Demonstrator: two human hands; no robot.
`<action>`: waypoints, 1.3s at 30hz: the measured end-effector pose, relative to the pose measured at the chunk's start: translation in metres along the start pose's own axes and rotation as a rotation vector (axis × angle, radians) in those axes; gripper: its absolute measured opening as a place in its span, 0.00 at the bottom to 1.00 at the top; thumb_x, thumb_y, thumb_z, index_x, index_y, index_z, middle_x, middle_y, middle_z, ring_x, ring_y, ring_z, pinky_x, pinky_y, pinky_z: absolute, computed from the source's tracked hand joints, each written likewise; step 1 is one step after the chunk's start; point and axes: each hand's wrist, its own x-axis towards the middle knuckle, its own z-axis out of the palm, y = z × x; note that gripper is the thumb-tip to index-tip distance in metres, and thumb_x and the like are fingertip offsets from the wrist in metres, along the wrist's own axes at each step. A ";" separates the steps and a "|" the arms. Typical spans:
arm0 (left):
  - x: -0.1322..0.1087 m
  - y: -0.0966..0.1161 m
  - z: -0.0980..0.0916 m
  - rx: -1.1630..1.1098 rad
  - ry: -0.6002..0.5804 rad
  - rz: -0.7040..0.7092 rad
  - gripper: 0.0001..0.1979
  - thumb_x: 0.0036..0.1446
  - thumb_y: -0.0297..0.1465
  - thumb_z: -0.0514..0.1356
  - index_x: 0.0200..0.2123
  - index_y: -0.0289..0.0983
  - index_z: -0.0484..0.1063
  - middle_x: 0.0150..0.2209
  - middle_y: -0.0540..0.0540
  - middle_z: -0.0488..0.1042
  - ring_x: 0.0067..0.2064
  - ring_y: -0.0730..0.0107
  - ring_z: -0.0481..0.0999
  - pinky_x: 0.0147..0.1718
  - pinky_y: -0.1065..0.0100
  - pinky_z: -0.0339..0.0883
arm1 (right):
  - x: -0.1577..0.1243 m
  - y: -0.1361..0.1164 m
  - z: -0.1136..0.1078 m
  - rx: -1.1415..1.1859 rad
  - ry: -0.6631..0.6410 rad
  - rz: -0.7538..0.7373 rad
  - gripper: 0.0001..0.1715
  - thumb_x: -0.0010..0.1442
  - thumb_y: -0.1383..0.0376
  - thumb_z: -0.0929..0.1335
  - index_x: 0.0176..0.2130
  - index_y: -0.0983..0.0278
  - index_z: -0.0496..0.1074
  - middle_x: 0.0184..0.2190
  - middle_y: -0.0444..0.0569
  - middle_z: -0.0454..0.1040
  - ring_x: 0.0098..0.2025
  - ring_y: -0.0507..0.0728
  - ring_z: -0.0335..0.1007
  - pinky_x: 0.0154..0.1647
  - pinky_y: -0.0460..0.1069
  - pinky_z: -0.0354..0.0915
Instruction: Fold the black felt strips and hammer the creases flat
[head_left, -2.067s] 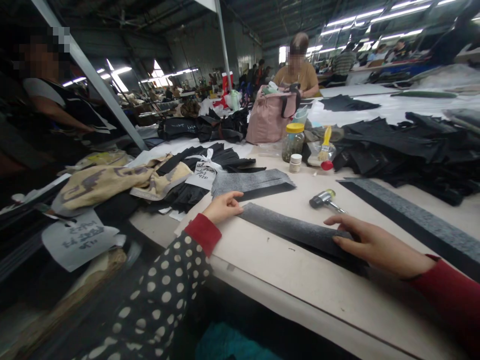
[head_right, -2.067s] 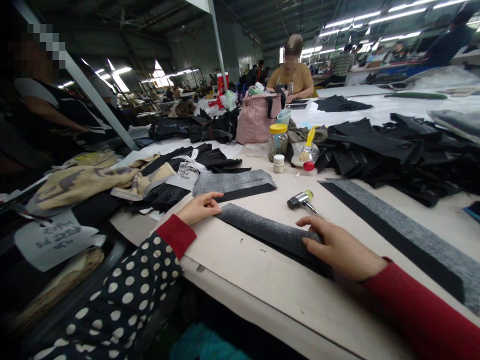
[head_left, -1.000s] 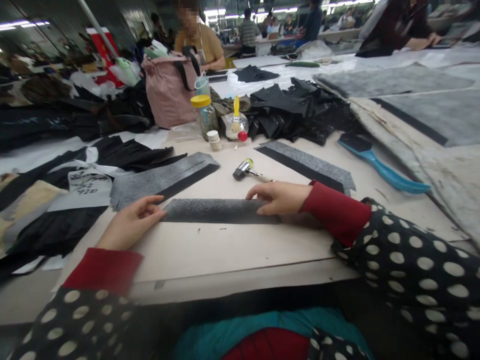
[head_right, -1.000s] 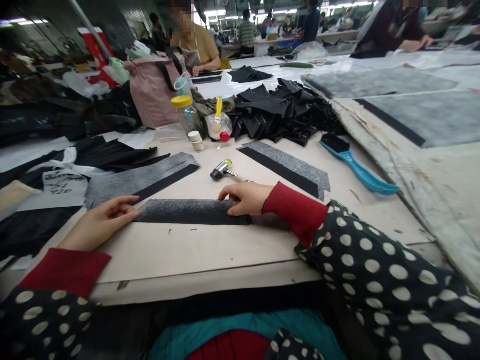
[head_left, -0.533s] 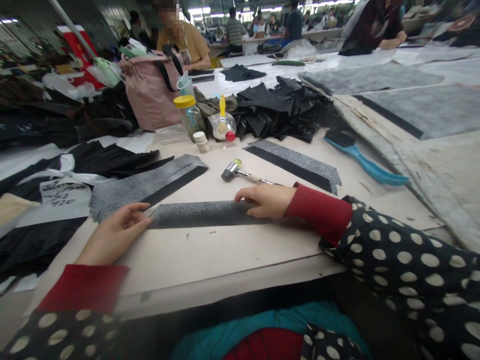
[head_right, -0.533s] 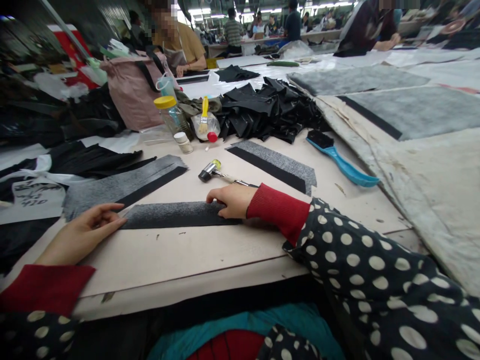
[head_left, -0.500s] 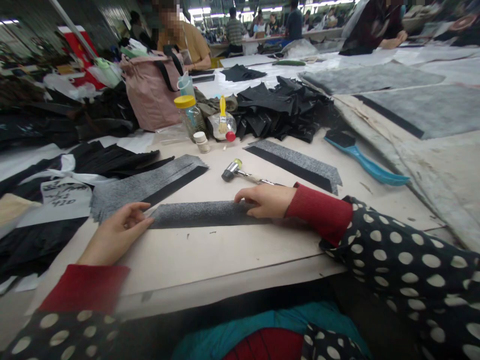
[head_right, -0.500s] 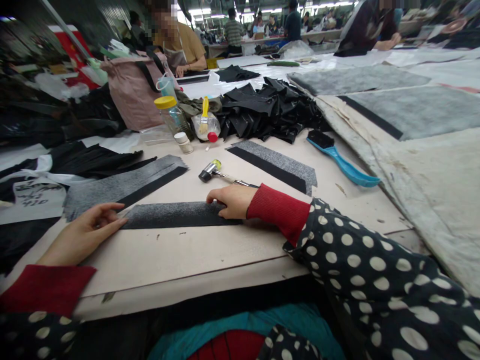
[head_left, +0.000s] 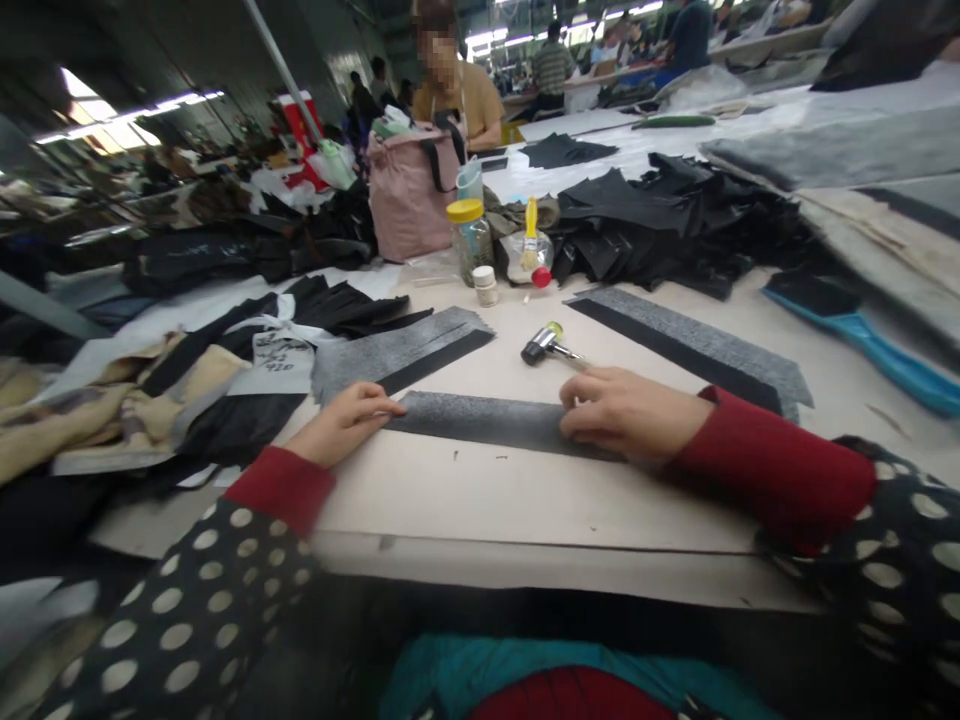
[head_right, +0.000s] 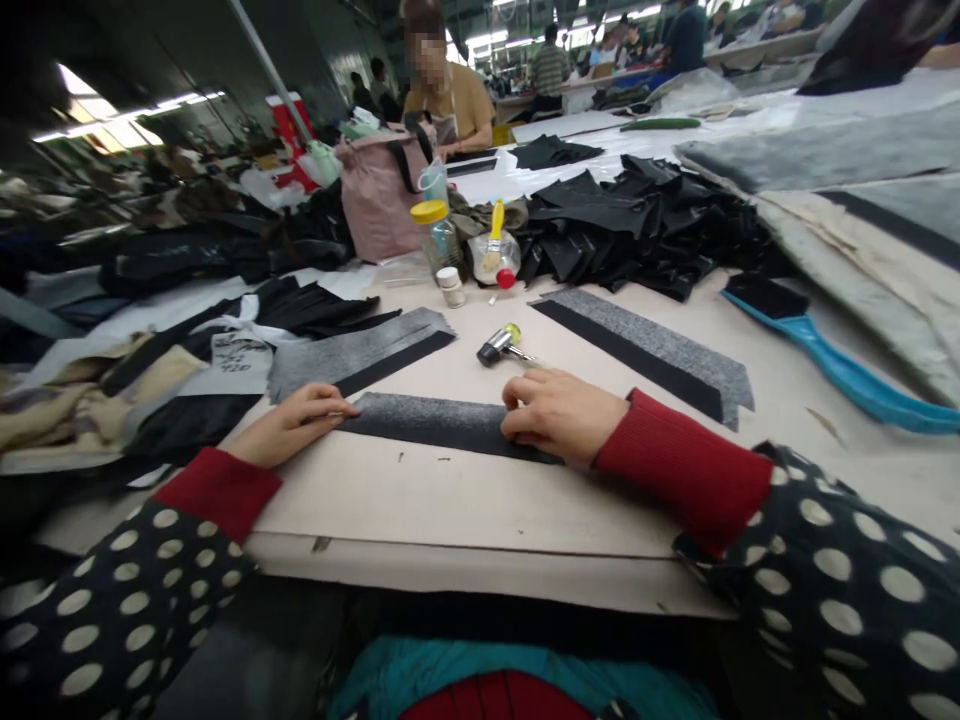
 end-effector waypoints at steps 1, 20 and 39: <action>-0.001 -0.001 -0.002 -0.003 -0.024 0.012 0.15 0.56 0.35 0.48 0.40 0.39 0.72 0.38 0.45 0.63 0.42 0.67 0.64 0.43 0.67 0.58 | -0.003 0.000 0.001 -0.010 0.004 0.000 0.12 0.57 0.64 0.61 0.37 0.59 0.72 0.40 0.52 0.65 0.38 0.57 0.59 0.39 0.54 0.57; -0.052 0.033 0.003 -0.146 -0.093 0.117 0.14 0.53 0.34 0.56 0.43 0.39 0.71 0.40 0.45 0.66 0.43 0.68 0.66 0.45 0.68 0.60 | -0.024 -0.024 -0.001 0.058 -0.046 0.104 0.13 0.57 0.65 0.59 0.37 0.61 0.71 0.34 0.52 0.69 0.37 0.58 0.63 0.40 0.55 0.58; -0.069 0.039 0.010 0.086 0.064 0.182 0.14 0.56 0.28 0.51 0.47 0.38 0.65 0.36 0.46 0.71 0.39 0.71 0.69 0.41 0.68 0.62 | -0.021 -0.033 0.008 -0.161 -0.059 0.075 0.17 0.61 0.64 0.55 0.42 0.61 0.69 0.34 0.52 0.70 0.32 0.57 0.66 0.33 0.54 0.63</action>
